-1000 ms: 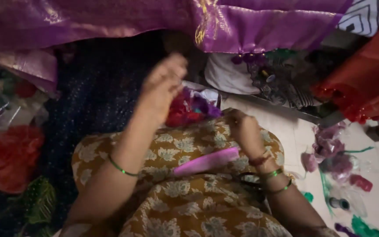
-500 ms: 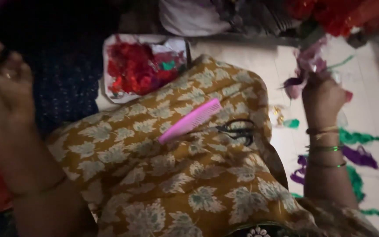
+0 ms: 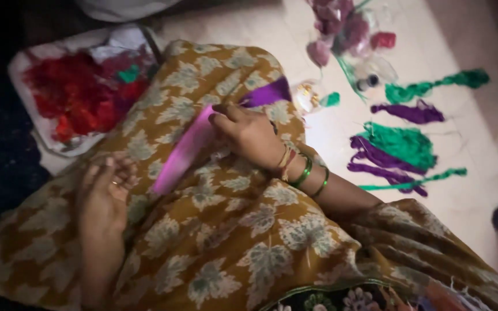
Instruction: Attaching decorative tassels to the edge of a purple saree using a needle and thread.
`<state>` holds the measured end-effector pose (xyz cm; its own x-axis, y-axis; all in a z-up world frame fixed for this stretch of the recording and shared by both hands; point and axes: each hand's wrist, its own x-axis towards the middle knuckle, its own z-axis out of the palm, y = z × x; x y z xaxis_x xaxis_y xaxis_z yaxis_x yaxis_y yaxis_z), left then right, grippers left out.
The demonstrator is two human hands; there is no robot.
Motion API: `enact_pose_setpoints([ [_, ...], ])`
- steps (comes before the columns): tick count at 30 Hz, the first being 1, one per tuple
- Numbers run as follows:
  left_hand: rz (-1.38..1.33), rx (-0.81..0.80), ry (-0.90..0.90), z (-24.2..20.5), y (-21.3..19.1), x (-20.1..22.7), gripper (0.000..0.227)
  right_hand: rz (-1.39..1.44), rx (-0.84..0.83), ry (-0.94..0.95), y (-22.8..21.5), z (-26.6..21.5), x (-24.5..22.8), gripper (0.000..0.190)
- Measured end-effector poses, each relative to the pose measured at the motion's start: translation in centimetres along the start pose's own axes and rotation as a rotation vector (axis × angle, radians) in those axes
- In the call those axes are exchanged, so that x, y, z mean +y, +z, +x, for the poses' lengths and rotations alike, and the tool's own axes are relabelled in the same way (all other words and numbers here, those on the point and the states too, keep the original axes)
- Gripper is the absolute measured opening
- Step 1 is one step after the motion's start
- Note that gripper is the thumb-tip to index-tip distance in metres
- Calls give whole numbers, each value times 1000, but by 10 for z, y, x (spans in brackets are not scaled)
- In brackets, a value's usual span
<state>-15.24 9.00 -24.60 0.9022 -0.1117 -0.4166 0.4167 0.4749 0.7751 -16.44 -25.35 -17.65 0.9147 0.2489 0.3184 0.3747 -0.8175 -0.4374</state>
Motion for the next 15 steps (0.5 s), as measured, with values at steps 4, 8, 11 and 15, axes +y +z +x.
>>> enact_pose_setpoints([
  [4,100,11,-96,-9,4,-48,14,-34,29,68,-21,-32,54,36],
  [8,650,-132,-208,-8,-8,-85,28,-221,102,395,-41,-109,162,22],
  [11,1217,-254,-270,0,-6,-103,39,-324,34,621,-53,-156,211,19],
  [15,1125,-353,-605,-2,41,-80,52,-378,-274,854,-18,-203,253,37],
])
